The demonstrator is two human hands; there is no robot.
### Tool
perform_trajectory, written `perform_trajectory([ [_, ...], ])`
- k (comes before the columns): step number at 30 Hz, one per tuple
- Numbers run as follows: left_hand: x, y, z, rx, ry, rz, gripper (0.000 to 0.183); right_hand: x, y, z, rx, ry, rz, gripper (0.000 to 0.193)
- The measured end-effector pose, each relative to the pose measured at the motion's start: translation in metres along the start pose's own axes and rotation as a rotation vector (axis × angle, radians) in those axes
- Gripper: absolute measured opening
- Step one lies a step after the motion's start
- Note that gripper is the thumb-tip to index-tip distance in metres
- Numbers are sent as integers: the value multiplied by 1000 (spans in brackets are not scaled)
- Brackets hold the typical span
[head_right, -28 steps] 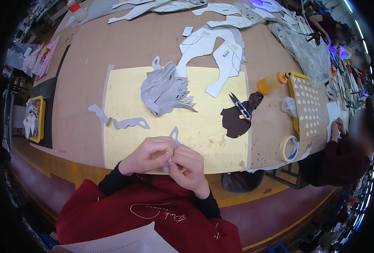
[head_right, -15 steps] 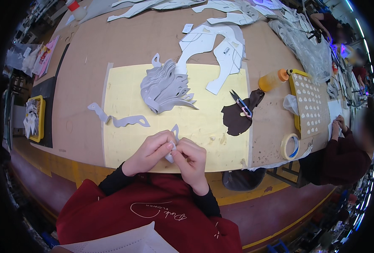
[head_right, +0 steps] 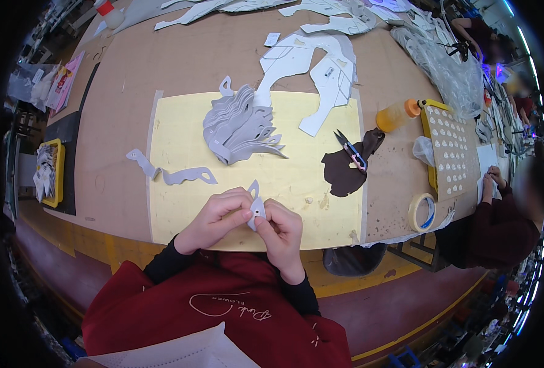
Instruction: The person repeatedly picks up small white circular pieces and attaches them to gray paper cutouts on a yellow work surface. They handle the pieces one at a time, pressing them onto the cutouts and occasionally adjusting their placement.
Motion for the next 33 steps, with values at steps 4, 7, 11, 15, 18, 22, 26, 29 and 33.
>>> perform_trajectory([
  [4, -1, 0, 1, -38, 9, -26, 11, 0, 4, -2, -34, -4, -32, 18],
  [7, -1, 1, 0, -33, 72, -52, 11, 1, 5, 0, -53, -12, -23, 17],
  [11, -1, 1, 1, 31, 85, -36, 11, 1, 6, -1, -120, -27, -51, 15],
  [15, 0, -4, 6, 66, 76, 15, 10, -2, 8, -3, -108, 4, -19, 13],
  [18, 1, -6, 4, 82, 104, -15, 11, -1, 7, 2, 98, 62, 137, 13],
  [22, -2, -3, -2, -71, 201, -123, 15, 5, 5, -5, 42, 60, 114, 12],
  [26, 0, -2, -4, -86, 203, -163, 17, 7, 2, -5, 109, 151, 162, 10],
  [29, 0, 0, -4, -73, 179, -185, 14, 5, 3, -2, 66, 129, 126, 10],
  [33, -2, 1, -5, -62, 167, -205, 14, 3, 4, -2, 83, 132, 114, 10],
])
Point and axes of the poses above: each hand's wrist, its own x-axis towards the middle knuckle, its own z-axis out of the palm, y = z × x, the point moved 2 cm from there along x, towards the middle knuckle, and after that the axes turned 2 degrees about y, right-handed, at the moved point
